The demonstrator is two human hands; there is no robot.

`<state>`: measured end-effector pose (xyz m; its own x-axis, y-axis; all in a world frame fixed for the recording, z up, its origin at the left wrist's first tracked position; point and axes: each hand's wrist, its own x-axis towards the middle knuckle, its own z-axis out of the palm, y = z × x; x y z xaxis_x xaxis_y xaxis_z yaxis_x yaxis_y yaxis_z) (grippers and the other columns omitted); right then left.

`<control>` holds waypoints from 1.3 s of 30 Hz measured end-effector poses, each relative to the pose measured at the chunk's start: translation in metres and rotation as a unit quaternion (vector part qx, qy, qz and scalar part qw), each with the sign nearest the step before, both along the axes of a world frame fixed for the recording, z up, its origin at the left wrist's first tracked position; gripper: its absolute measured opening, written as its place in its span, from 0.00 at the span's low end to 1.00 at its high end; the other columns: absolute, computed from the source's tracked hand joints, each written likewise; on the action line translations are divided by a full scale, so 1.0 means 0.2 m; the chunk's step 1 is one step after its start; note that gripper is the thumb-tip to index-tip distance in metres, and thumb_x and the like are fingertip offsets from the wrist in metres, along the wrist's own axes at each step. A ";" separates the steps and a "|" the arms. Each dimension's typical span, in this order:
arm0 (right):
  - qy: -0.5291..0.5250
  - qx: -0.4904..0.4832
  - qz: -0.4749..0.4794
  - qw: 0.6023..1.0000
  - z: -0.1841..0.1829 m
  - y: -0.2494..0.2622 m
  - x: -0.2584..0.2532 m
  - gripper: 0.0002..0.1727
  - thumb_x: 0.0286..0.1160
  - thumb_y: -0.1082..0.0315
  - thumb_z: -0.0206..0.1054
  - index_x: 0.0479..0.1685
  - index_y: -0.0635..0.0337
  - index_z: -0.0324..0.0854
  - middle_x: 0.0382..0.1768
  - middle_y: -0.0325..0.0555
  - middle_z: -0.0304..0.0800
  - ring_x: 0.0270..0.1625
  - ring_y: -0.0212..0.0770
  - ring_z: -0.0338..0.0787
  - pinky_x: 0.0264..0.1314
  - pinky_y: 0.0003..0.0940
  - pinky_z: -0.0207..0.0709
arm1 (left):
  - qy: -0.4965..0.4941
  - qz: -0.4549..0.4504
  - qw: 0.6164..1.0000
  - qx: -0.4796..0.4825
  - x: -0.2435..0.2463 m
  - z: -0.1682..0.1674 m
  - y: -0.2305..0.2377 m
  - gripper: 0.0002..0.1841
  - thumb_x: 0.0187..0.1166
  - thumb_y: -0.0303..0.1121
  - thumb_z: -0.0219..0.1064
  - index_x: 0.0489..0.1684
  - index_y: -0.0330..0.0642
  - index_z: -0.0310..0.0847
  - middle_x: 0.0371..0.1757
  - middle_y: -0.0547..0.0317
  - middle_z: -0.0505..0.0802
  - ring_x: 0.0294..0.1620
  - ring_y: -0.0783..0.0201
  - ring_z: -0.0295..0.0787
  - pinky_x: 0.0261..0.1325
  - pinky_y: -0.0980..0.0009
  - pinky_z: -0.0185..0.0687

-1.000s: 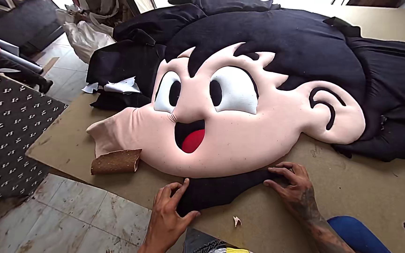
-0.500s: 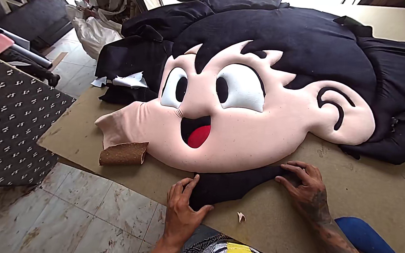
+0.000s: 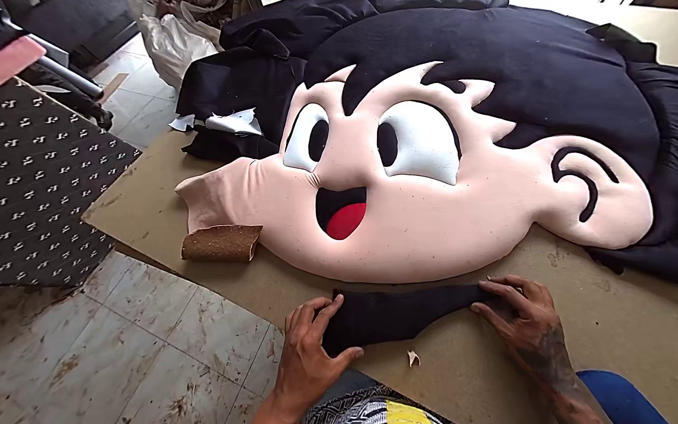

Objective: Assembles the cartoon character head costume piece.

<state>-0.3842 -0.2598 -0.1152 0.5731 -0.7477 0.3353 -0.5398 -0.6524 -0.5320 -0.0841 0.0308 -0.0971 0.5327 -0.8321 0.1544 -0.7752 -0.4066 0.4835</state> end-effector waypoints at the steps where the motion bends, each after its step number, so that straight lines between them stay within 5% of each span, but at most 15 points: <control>1: 0.019 -0.011 0.015 1.000 0.00 0.02 -0.02 0.26 0.56 0.31 0.78 0.53 0.29 0.93 0.57 0.32 0.90 0.65 0.43 0.83 0.67 0.46 0.76 | -0.005 -0.007 1.000 -0.002 0.00 0.00 0.03 0.48 0.46 0.80 0.76 0.73 0.67 0.85 0.64 0.71 0.89 0.65 0.67 0.82 0.73 0.54 0.74; 7: 0.118 -0.025 0.053 0.991 0.01 0.05 -0.11 0.32 0.56 0.22 0.70 0.60 0.24 0.89 0.58 0.35 0.89 0.65 0.48 0.82 0.63 0.53 0.75 | -0.060 0.003 0.998 -0.029 0.08 0.07 0.00 0.18 0.74 0.66 0.69 0.51 0.71 0.93 0.51 0.74 0.93 0.60 0.68 0.86 0.72 0.54 0.76; 9: 0.133 -0.013 0.058 0.989 0.01 0.04 -0.13 0.32 0.57 0.22 0.70 0.59 0.23 0.88 0.59 0.36 0.89 0.66 0.49 0.82 0.62 0.55 0.75 | -0.126 0.015 0.992 -0.026 0.21 0.08 -0.11 0.22 0.72 0.66 0.70 0.57 0.69 0.92 0.62 0.68 0.92 0.68 0.60 0.84 0.72 0.49 0.76; 12: 0.170 -0.019 0.058 0.984 0.05 0.04 -0.11 0.32 0.59 0.21 0.66 0.60 0.21 0.87 0.64 0.36 0.87 0.69 0.53 0.80 0.63 0.61 0.71 | -0.179 -0.031 0.983 -0.038 0.41 0.04 -0.25 0.30 0.65 0.69 0.73 0.65 0.69 0.89 0.77 0.63 0.84 0.84 0.53 0.72 0.87 0.43 0.60; 17: 0.132 -0.035 0.085 0.987 0.03 0.10 -0.06 0.30 0.65 0.24 0.65 0.63 0.23 0.87 0.61 0.39 0.89 0.68 0.51 0.82 0.68 0.59 0.70 | -0.168 -0.125 0.976 -0.063 0.53 0.03 -0.34 0.31 0.62 0.69 0.75 0.62 0.67 0.91 0.71 0.64 0.88 0.79 0.57 0.77 0.88 0.46 0.60; 22: 0.086 -0.039 0.081 0.992 0.02 0.22 0.15 0.27 0.67 0.28 0.67 0.61 0.24 0.89 0.56 0.39 0.90 0.65 0.51 0.83 0.65 0.57 0.73 | -0.083 -0.176 0.978 -0.082 0.61 0.13 -0.29 0.22 0.74 0.53 0.75 0.65 0.58 0.90 0.72 0.68 0.89 0.82 0.62 0.76 0.90 0.50 0.64; 25: 0.074 -0.035 0.063 0.995 0.02 0.29 0.29 0.25 0.68 0.30 0.68 0.61 0.25 0.90 0.57 0.37 0.89 0.66 0.49 0.82 0.66 0.55 0.72 | -0.067 -0.185 0.977 -0.078 0.63 0.17 -0.18 0.24 0.74 0.61 0.72 0.63 0.61 0.91 0.70 0.70 0.89 0.81 0.61 0.76 0.90 0.45 0.61; 29: 0.066 -0.026 0.033 0.997 0.03 0.32 0.36 0.26 0.67 0.31 0.70 0.60 0.30 0.91 0.59 0.39 0.89 0.68 0.49 0.82 0.70 0.55 0.72 | -0.080 -0.208 0.975 -0.018 0.60 0.13 -0.01 0.43 0.55 0.83 0.67 0.67 0.67 0.88 0.76 0.68 0.85 0.86 0.58 0.70 0.92 0.39 0.54; 32: 0.057 -0.023 0.012 0.998 0.03 0.33 0.38 0.27 0.64 0.32 0.73 0.57 0.35 0.92 0.59 0.42 0.89 0.68 0.50 0.83 0.72 0.54 0.73 | -0.080 -0.204 0.976 -0.009 0.59 0.08 0.05 0.46 0.50 0.82 0.71 0.70 0.67 0.86 0.82 0.64 0.81 0.89 0.55 0.66 0.93 0.37 0.51; 39: 0.062 -0.019 -0.035 0.997 0.03 0.35 0.39 0.31 0.58 0.30 0.75 0.52 0.42 0.93 0.58 0.49 0.88 0.65 0.54 0.83 0.69 0.55 0.72 | -0.081 -0.168 0.981 -0.056 0.61 0.03 0.05 0.40 0.52 0.73 0.79 0.65 0.61 0.90 0.72 0.66 0.87 0.83 0.57 0.74 0.91 0.41 0.59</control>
